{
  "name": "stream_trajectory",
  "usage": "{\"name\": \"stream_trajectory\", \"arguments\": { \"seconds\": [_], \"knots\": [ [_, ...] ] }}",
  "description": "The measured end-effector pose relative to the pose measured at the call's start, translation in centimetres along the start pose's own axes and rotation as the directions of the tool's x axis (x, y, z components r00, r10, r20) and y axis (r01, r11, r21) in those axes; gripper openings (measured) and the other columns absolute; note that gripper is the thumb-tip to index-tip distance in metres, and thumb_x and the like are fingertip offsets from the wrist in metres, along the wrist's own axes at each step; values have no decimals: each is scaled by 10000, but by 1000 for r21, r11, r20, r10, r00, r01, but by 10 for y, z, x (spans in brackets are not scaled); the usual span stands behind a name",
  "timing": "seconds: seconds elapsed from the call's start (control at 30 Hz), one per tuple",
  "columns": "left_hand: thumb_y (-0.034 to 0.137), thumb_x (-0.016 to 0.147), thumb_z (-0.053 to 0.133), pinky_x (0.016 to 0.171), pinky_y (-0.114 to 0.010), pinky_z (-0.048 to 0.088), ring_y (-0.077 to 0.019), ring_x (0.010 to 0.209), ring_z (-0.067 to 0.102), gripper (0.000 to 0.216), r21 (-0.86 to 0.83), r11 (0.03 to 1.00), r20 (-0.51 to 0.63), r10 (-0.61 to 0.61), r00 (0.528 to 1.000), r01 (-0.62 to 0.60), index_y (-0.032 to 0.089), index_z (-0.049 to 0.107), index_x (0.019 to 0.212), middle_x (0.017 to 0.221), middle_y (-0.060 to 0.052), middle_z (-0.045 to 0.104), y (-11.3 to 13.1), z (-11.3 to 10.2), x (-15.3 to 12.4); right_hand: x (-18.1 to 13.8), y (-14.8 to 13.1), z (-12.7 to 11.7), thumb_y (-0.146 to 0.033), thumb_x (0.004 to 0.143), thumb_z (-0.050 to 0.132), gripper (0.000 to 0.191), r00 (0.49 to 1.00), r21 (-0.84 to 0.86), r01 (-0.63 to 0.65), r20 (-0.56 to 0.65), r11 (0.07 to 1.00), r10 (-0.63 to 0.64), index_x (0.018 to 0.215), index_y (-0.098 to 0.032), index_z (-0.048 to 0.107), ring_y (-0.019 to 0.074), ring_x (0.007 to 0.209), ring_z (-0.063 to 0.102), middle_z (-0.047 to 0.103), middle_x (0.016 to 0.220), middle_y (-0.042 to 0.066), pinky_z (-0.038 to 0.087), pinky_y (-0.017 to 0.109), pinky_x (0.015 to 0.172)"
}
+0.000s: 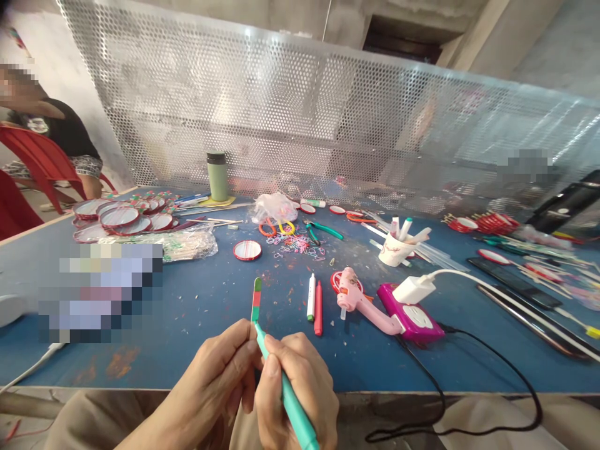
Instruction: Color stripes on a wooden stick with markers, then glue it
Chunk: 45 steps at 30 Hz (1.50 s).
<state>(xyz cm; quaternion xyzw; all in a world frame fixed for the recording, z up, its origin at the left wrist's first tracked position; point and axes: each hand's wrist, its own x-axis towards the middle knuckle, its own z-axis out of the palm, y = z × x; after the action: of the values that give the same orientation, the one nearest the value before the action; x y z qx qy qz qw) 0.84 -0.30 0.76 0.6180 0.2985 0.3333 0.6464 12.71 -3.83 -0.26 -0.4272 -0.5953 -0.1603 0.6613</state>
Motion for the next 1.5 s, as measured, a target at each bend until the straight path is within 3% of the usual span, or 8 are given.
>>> {"name": "stream_trajectory", "arguments": {
  "seconds": [0.5, 0.97, 1.33, 1.5],
  "knots": [
    [524, 1008, 425, 415, -147, 377, -59, 471, 546, 399, -3, 1000, 13, -2, 1000, 2, 169, 542, 868, 739, -14, 630, 6, -2, -2, -7, 4, -4, -10, 890, 553, 243, 999, -23, -34, -3, 999, 34, 1005, -144, 721, 152, 683, 675, 695, 763, 31, 581, 299, 628],
    [508, 1004, 453, 415, -152, 349, -72, 438, 491, 378, -9, 1000, -38, -25, 999, 24, 191, 530, 815, 530, 41, 536, 8, 1, -3, -3, 2, 0, -5, 882, 564, 230, 999, -10, -20, -32, 1000, 20, 977, -145, 720, 146, 639, 669, 701, 746, 30, 572, 283, 573],
    [547, 1005, 413, 396, -145, 371, -64, 452, 535, 417, -8, 1000, 17, 27, 999, -26, 179, 517, 837, 680, -2, 600, -1, -1, 0, -6, 4, -1, 26, 870, 560, 254, 999, -10, -20, -40, 1000, 20, 991, -135, 716, 139, 662, 663, 696, 762, 30, 575, 284, 592],
    [540, 1003, 428, 388, -146, 372, -75, 476, 580, 385, -33, 999, 14, -12, 1000, 13, 177, 521, 915, 755, -10, 620, -2, -2, 1, -1, 2, -3, 0, 877, 535, 246, 1000, -6, 24, -16, 1000, -24, 989, -137, 705, 149, 661, 661, 682, 749, 33, 578, 296, 583]
  ]
}}
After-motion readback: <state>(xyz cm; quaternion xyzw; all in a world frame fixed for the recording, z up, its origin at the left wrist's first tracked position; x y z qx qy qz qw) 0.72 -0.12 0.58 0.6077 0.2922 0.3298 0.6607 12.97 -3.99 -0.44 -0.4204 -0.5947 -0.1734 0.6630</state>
